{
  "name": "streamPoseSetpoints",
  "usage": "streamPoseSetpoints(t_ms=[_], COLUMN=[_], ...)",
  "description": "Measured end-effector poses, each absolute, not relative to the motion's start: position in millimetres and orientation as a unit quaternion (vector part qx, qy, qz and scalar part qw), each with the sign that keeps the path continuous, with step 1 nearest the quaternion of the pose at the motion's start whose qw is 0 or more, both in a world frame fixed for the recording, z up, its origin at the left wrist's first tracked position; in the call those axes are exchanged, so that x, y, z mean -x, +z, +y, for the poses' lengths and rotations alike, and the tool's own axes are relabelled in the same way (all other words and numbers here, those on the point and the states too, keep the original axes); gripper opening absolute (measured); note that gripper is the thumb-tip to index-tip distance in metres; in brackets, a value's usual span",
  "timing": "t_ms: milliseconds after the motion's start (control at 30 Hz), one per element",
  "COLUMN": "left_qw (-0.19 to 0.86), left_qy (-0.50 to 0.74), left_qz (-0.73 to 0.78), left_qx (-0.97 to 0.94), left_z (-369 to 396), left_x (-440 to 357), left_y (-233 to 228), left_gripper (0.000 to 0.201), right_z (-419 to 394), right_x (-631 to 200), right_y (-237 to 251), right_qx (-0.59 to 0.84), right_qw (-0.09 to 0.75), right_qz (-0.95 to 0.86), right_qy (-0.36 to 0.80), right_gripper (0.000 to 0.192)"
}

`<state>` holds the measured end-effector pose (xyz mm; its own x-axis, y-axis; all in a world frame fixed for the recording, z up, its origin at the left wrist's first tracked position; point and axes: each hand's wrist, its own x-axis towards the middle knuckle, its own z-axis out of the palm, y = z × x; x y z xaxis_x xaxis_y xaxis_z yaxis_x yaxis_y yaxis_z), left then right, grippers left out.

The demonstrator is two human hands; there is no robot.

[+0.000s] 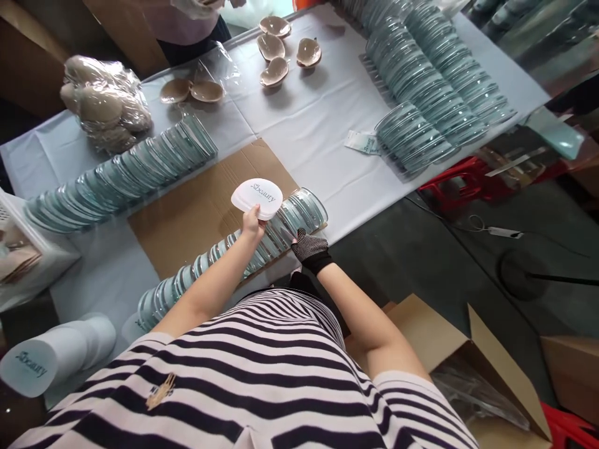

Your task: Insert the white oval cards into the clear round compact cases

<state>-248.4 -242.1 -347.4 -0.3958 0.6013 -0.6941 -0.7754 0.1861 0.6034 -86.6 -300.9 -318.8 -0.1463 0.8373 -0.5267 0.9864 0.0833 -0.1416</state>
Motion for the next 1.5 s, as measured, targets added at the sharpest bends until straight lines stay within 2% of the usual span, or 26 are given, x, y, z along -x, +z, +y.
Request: streamPoseSetpoints(t_ms=[167,333,600,867,1167,1333,1500], left_qw=[0.543,0.545,0.543,0.544,0.547,0.548,0.530], left_qy=[0.641,0.640,0.647,0.643,0.637,0.640,0.644], left_qz=[0.538,0.537,0.531,0.532,0.539,0.535,0.548], left_qx=[0.075,0.070,0.073,0.087,0.066,0.064,0.061], left_z=[-245,-246,-246,-248,-246,-248,-246], left_x=[249,250,249,250,250,251,248], left_y=[-350,-352,-352,-352,-352,-354,-354], left_gripper=[0.031,0.030,0.033,0.036,0.031,0.035,0.030], right_z=[-307,-298,-300,-309,-293,-300,-302], right_x=[78,80,95,92,94,97,97], right_y=[-324,-338,-349,-356,-354,-354,-354], right_qx=[-0.597,-0.606,-0.609,-0.622,-0.600,-0.638,-0.589], right_qw=[0.163,0.145,0.102,0.135,0.103,0.085,0.000], right_qz=[0.747,0.749,0.739,0.721,0.743,0.662,0.597], right_qy=[-0.243,-0.225,-0.268,-0.273,-0.278,-0.384,-0.545], right_gripper=[0.029,0.033,0.038,0.044,0.041,0.027,0.027])
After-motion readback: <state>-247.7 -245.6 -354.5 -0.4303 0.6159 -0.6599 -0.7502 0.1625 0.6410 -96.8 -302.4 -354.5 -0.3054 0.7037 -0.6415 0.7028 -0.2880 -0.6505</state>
